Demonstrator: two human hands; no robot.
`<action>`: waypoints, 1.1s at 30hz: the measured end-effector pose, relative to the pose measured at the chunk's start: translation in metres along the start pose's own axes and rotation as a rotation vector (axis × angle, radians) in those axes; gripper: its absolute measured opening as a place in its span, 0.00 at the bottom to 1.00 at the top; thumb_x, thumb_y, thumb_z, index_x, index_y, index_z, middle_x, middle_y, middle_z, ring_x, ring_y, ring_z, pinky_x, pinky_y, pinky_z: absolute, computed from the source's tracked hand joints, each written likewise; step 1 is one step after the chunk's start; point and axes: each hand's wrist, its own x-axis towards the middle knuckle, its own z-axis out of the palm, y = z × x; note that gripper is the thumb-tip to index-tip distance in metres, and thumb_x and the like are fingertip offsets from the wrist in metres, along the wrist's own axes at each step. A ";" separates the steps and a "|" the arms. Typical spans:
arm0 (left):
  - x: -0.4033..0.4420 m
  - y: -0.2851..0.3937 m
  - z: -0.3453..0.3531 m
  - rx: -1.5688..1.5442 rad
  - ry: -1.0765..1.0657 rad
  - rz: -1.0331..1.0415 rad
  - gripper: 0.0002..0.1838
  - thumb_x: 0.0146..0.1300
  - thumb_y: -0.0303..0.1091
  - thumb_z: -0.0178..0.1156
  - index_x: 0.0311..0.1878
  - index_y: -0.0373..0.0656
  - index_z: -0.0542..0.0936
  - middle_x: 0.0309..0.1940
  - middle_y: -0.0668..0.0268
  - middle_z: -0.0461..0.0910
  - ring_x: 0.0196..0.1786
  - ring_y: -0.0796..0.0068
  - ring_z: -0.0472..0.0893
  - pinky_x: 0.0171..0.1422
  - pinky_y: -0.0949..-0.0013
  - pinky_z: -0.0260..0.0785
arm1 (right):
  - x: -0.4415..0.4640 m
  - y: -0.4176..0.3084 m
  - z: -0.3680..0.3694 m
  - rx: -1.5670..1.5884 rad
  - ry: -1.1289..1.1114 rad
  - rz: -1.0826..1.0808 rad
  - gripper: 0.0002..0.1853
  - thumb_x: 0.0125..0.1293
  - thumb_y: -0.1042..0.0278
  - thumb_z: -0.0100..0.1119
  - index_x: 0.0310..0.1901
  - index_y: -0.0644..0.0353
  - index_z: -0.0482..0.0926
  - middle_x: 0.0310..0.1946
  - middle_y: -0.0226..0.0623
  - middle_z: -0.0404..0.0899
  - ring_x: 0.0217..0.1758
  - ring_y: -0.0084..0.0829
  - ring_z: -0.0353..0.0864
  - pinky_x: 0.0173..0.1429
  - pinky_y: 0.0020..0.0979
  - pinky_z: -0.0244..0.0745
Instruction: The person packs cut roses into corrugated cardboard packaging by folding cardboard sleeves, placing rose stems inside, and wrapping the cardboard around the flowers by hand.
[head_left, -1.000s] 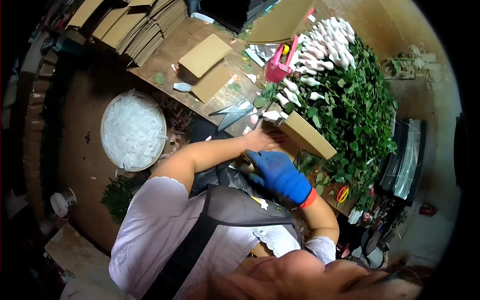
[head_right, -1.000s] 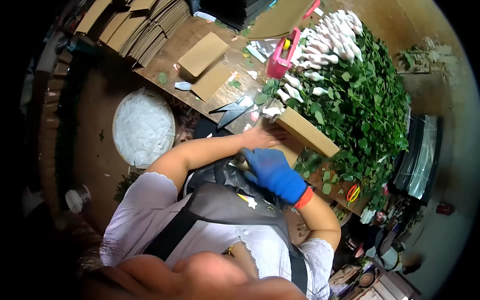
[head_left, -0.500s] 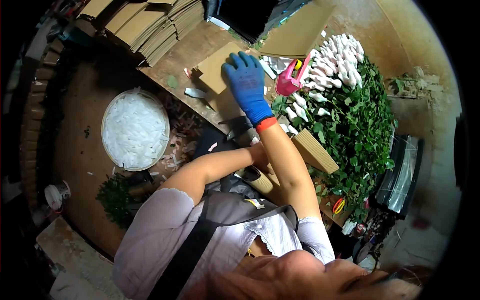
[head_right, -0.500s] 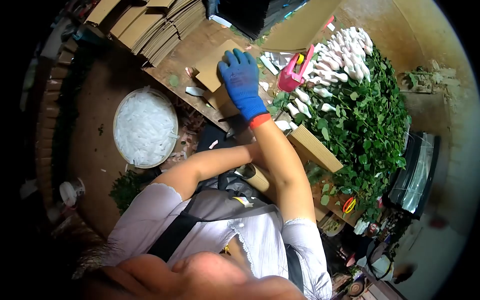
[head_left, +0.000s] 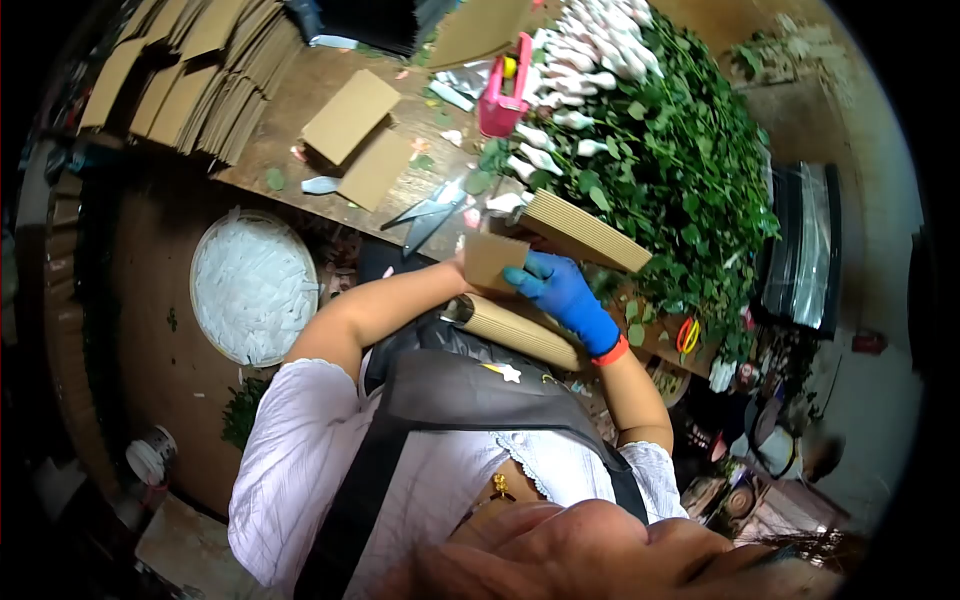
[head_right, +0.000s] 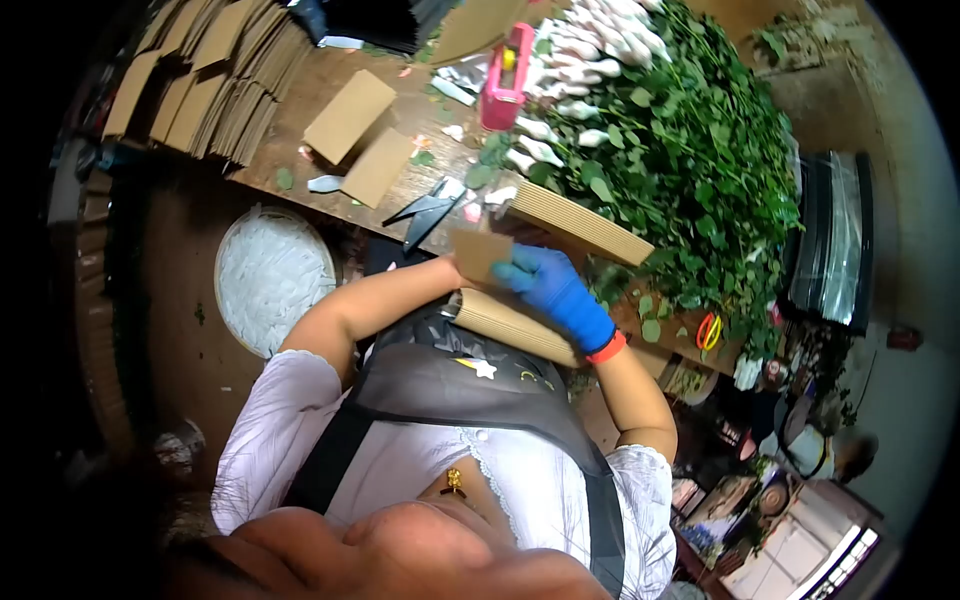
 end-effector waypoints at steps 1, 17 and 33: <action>-0.003 0.017 -0.021 0.304 -0.143 -0.020 0.32 0.67 0.56 0.57 0.69 0.48 0.74 0.68 0.62 0.75 0.73 0.57 0.70 0.79 0.50 0.57 | -0.001 0.044 0.001 0.162 0.038 0.033 0.20 0.73 0.55 0.64 0.57 0.63 0.84 0.40 0.31 0.87 0.41 0.18 0.79 0.49 0.28 0.78; -0.056 0.033 -0.076 0.453 0.258 0.197 0.19 0.61 0.33 0.65 0.54 0.37 0.83 0.53 0.58 0.83 0.59 0.57 0.81 0.64 0.59 0.75 | 0.021 0.125 0.008 0.047 -0.005 0.372 0.27 0.73 0.43 0.55 0.29 0.61 0.82 0.24 0.34 0.87 0.24 0.27 0.86 0.37 0.32 0.80; -0.036 0.057 -0.058 0.468 -0.026 0.081 0.28 0.47 0.40 0.78 0.48 0.41 0.77 0.48 0.57 0.74 0.53 0.50 0.76 0.54 0.54 0.74 | -0.067 0.038 -0.010 -0.439 -0.198 -0.118 0.26 0.68 0.41 0.60 0.62 0.47 0.79 0.53 0.44 0.84 0.55 0.49 0.84 0.60 0.45 0.78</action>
